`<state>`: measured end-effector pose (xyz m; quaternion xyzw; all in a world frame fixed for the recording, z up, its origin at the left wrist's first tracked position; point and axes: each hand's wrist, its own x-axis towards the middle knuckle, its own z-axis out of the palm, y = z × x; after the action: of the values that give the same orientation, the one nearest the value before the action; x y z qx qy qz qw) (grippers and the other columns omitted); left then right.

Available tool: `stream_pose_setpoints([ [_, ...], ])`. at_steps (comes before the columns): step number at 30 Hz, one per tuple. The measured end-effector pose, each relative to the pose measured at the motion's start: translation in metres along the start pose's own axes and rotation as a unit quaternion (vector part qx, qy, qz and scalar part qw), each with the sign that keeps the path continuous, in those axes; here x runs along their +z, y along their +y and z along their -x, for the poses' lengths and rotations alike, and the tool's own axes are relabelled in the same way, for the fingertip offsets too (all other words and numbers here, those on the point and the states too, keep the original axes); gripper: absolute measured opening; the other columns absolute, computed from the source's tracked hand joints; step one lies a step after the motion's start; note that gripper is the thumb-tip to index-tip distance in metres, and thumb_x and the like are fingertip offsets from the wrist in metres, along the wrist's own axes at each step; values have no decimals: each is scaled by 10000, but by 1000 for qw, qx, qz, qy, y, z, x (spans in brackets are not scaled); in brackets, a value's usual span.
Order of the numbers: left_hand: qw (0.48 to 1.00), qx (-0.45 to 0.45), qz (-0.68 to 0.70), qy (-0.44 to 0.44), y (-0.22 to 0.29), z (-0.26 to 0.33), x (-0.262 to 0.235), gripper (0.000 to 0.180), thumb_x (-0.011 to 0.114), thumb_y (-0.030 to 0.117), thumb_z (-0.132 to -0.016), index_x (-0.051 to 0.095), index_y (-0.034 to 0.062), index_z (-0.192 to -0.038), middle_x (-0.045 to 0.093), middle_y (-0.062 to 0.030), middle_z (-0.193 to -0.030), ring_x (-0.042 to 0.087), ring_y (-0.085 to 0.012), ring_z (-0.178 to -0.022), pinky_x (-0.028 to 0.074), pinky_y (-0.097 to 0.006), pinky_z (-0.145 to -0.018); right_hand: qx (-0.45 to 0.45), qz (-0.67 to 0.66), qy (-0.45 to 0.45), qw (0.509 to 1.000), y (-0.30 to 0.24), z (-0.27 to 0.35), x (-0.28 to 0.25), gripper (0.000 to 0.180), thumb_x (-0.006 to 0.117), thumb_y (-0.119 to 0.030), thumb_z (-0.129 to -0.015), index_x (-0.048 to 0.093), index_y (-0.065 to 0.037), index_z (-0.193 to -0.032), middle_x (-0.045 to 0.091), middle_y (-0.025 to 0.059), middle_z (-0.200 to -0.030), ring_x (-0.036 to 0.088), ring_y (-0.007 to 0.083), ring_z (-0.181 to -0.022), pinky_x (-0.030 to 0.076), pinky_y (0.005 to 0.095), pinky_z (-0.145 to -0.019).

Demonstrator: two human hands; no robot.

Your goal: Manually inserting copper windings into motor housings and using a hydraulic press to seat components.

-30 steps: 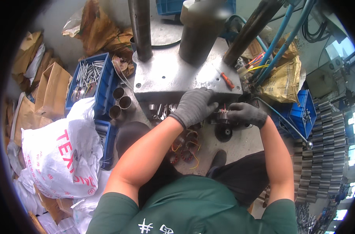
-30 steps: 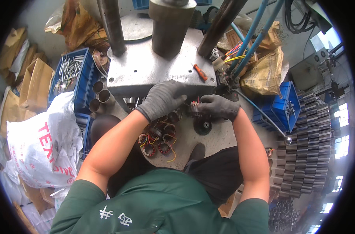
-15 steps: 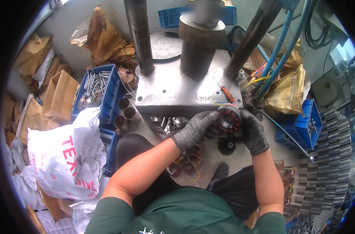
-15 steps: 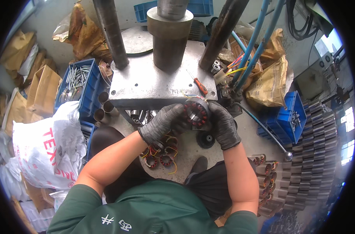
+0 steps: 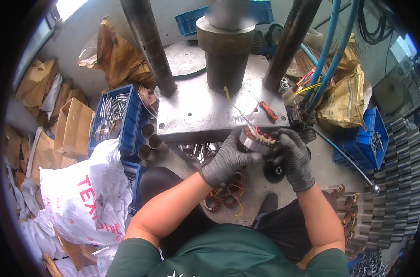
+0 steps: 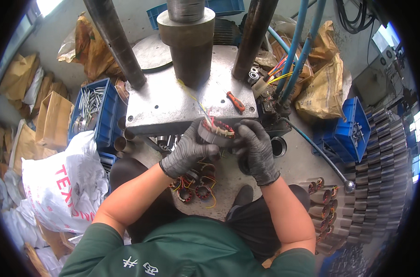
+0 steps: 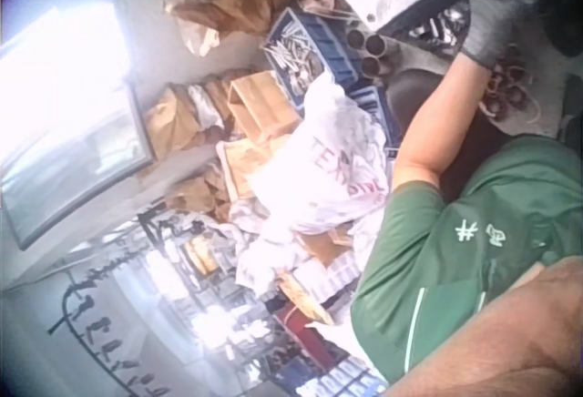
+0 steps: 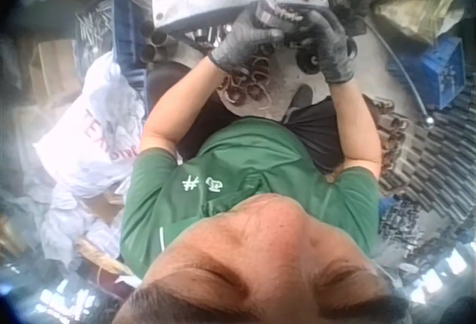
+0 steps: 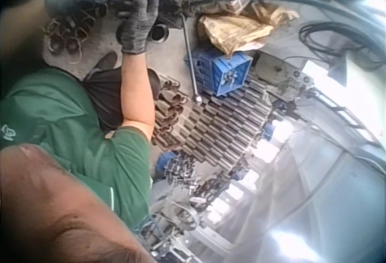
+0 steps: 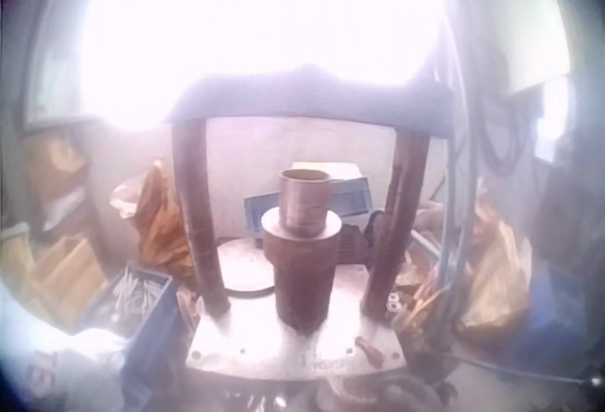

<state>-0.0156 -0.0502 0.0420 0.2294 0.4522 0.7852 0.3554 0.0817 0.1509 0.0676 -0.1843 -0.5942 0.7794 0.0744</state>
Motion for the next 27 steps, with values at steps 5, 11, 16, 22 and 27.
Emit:
stream_pose_setpoints([
  [5,990,88,-114,3,-4,0,7,963,970,174,-717,393,66,-1481,578,-99,-1392,596,-228,-1272,516,-392,-1090,194,-227,-142,944,13,-9,2,482,644,-413,-1016,606,-82,-1364,696,85,-1212,716,202,-996,618,355,-796],
  [11,960,173,-219,-15,-12,2,4,905,889,61,-766,400,85,-1527,593,-81,-1360,577,-170,-1263,508,-361,-1073,117,-224,-144,957,25,-17,1,505,645,-100,-856,590,-31,-1353,675,110,-1260,685,236,-1147,577,439,-1006],
  [16,932,132,-319,113,-25,1,-3,716,758,7,-844,465,51,-1496,602,-75,-1302,589,-195,-1215,494,-356,-1061,33,-190,-84,978,15,-11,9,491,654,-53,-831,580,-5,-1314,678,136,-1243,692,272,-1130,589,428,-965],
  [22,874,260,-402,86,-33,-3,-3,684,742,6,-860,468,24,-1487,574,-137,-1306,583,-251,-1234,475,-378,-1078,29,-189,-56,980,34,-18,0,425,667,-77,-853,578,-11,-1263,673,174,-1278,696,297,-1130,588,460,-958],
  [27,843,264,-451,131,-27,-3,-1,557,678,-26,-897,545,16,-1436,565,-176,-1334,586,-318,-1231,486,-397,-1057,54,-257,-83,961,41,-19,3,315,655,-133,-938,570,-46,-1229,667,137,-1287,667,267,-1198,561,416,-970],
])
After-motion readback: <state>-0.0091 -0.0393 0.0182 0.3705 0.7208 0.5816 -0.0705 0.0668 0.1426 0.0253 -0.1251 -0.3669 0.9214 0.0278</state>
